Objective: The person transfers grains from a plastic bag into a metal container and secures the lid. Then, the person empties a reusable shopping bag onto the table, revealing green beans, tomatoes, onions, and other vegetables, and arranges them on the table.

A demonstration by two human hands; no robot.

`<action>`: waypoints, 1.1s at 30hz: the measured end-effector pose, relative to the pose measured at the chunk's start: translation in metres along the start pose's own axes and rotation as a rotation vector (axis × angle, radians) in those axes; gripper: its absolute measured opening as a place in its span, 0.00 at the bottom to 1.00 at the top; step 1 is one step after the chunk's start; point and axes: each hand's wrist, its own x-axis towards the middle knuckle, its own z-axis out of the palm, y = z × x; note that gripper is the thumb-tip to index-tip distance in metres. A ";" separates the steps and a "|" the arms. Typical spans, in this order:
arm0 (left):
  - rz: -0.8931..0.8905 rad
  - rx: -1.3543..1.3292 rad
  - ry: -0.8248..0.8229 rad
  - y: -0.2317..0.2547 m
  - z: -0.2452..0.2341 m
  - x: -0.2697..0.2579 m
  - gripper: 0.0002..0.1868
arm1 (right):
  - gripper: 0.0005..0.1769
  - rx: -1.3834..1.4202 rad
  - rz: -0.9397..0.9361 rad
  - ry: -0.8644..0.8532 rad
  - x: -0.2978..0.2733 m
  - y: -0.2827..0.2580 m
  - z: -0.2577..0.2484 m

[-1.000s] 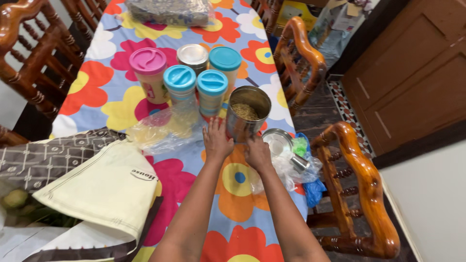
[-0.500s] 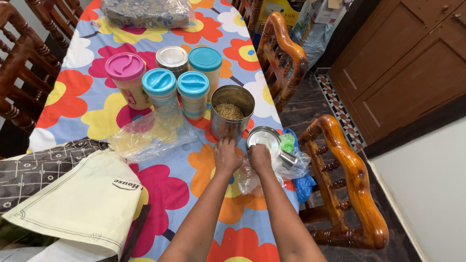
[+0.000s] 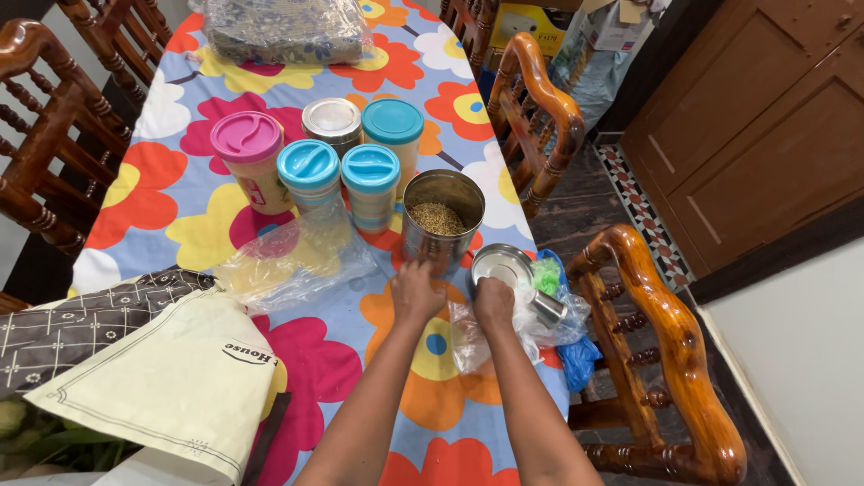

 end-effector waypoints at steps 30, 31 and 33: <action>-0.299 -0.338 0.009 -0.025 -0.008 0.095 0.40 | 0.23 1.385 0.604 0.443 0.088 0.021 -0.085; -0.293 -0.341 0.014 -0.024 -0.009 0.093 0.40 | 0.23 1.487 0.582 0.406 0.092 0.023 -0.077; -0.288 -0.330 0.010 -0.024 -0.010 0.090 0.40 | 0.23 1.690 0.530 0.328 0.104 0.026 -0.052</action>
